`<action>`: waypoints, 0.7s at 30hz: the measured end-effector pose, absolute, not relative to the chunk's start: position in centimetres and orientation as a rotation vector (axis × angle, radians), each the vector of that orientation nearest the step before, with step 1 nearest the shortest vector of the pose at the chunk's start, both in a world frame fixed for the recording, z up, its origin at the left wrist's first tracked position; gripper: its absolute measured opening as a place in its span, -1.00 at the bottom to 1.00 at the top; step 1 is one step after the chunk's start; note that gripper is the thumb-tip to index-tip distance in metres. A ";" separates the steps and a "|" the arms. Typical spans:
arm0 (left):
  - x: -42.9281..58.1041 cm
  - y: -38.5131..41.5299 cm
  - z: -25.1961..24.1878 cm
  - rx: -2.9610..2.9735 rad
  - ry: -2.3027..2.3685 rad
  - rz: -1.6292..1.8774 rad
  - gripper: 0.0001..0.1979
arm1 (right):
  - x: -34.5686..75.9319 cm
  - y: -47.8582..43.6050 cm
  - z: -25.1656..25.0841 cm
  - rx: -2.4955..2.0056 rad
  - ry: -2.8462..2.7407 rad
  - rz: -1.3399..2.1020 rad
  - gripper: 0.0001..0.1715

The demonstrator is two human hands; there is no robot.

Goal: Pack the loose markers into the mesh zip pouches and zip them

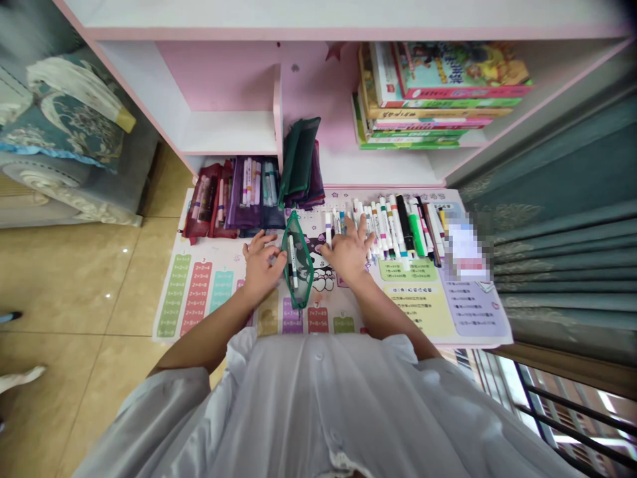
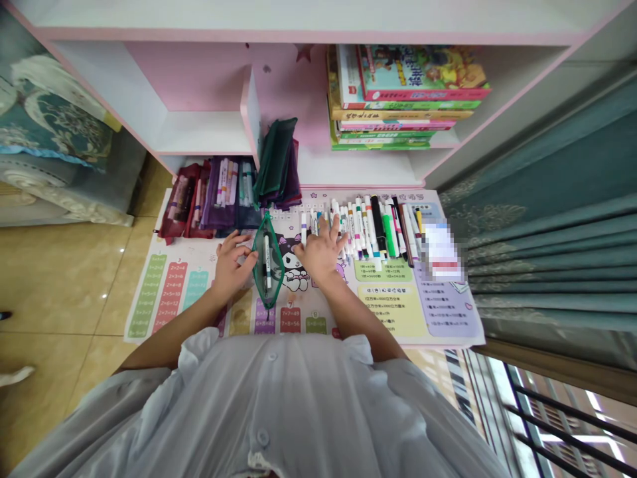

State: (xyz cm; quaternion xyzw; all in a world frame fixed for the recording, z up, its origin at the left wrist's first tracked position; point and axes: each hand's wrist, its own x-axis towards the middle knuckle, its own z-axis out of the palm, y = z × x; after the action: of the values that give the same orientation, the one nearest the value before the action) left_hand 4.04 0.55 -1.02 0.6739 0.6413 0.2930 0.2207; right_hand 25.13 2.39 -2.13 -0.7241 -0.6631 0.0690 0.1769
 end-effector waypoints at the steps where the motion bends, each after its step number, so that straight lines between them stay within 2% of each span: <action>1: 4.0 0.5 -1.0 1.864 1.773 0.807 -0.78 | 25.0 2.1 -1.8 -2.017 -1.850 0.172 -0.74; 11: 4.0 0.5 -1.0 1.876 1.762 0.823 -0.77 | 22.6 -1.1 1.8 -1.664 -1.895 0.253 -0.75; 21: 4.0 0.5 -0.9 1.862 1.738 0.848 -0.78 | 20.0 -1.5 1.4 -1.715 -2.138 0.449 -0.81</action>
State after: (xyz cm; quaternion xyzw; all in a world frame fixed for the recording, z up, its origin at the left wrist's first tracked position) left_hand 4.01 0.45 -0.93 0.6756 0.6306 0.3076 0.2266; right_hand 19.95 -1.50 1.43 -0.6074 -0.7570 0.1591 0.1810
